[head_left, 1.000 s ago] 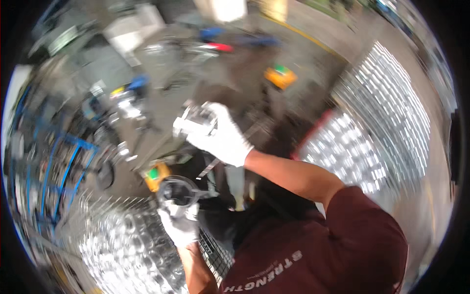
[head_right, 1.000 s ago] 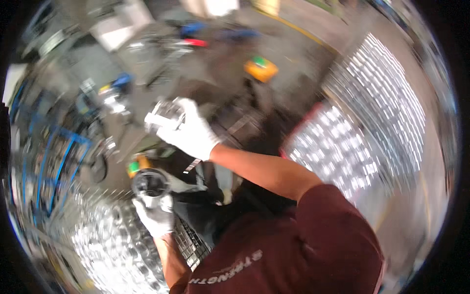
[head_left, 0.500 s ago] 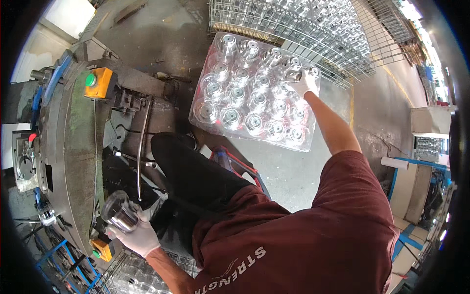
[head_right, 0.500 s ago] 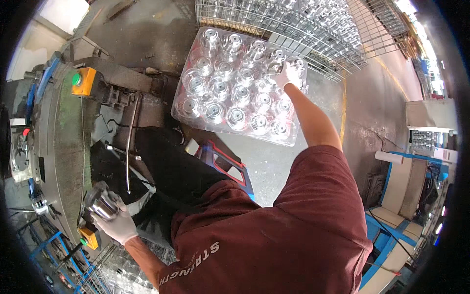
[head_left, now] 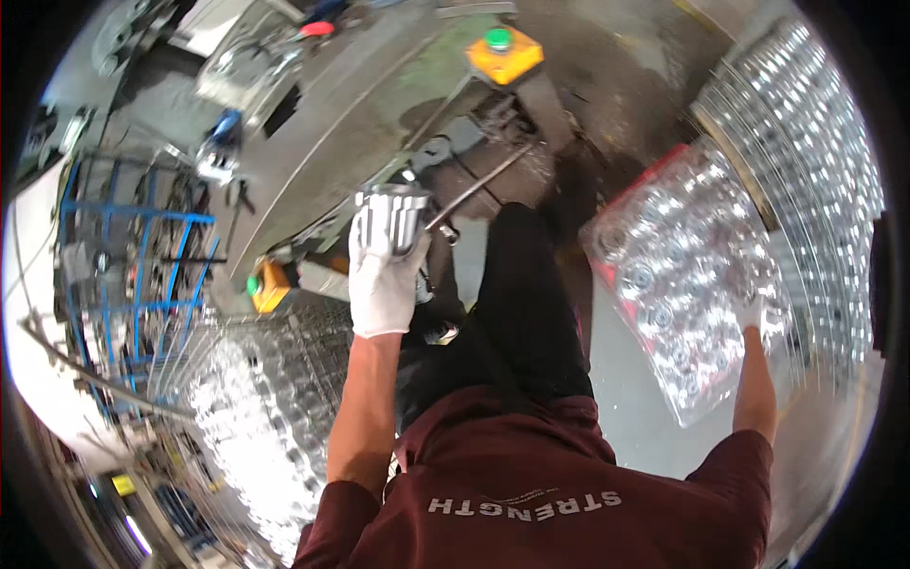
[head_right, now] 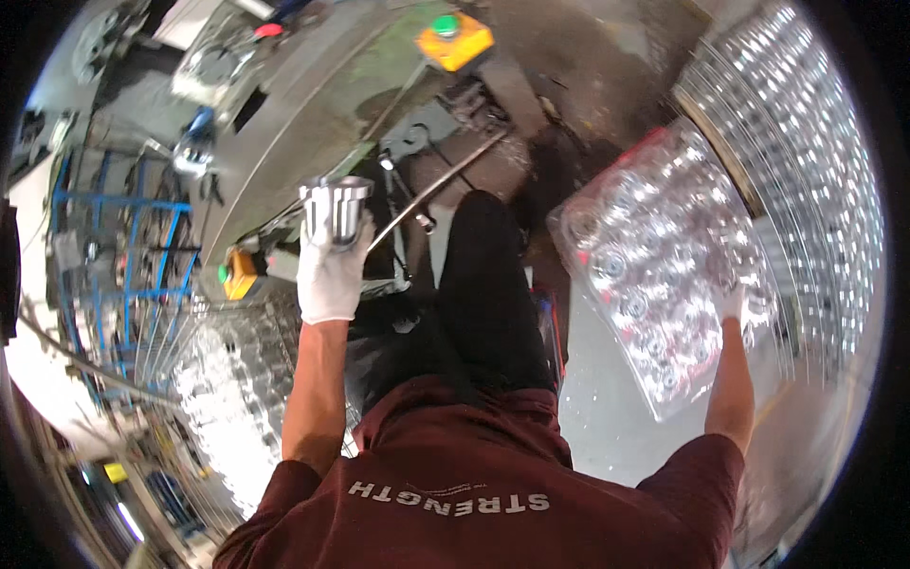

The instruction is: Machining and measuring metal cylindrical components on an industrial lathe.

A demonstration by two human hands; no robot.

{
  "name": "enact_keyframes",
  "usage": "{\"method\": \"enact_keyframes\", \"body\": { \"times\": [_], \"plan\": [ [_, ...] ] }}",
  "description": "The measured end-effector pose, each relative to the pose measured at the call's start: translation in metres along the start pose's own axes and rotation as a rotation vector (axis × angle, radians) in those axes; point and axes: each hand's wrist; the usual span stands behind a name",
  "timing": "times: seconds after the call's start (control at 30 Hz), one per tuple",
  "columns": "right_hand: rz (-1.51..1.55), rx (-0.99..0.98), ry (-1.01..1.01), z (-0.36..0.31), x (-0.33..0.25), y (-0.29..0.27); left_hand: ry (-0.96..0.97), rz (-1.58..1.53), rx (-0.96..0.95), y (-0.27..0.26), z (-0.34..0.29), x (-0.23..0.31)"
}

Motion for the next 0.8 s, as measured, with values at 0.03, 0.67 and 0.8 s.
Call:
{"method": "enact_keyframes", "body": {
  "times": [0.03,0.67,0.8],
  "plan": [
    [0.118,-0.058,0.079,0.001,-0.015,0.018,0.045,0.044,0.007,-0.003,-0.004,0.004],
    [1.168,-0.097,-1.002,-0.003,-0.744,-0.264,0.459,0.376,0.164,0.013,-0.012,0.044],
    [1.248,-0.326,-0.933,0.008,-0.794,-0.271,0.282,-0.058,-0.060,-0.012,-0.014,0.079]
  ]
}}
Point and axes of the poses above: each hand's wrist, its own z-axis towards the middle knuckle, its own y-axis out of the palm, x = y × z, and after that the axes turned 11 degrees about -y, right-handed
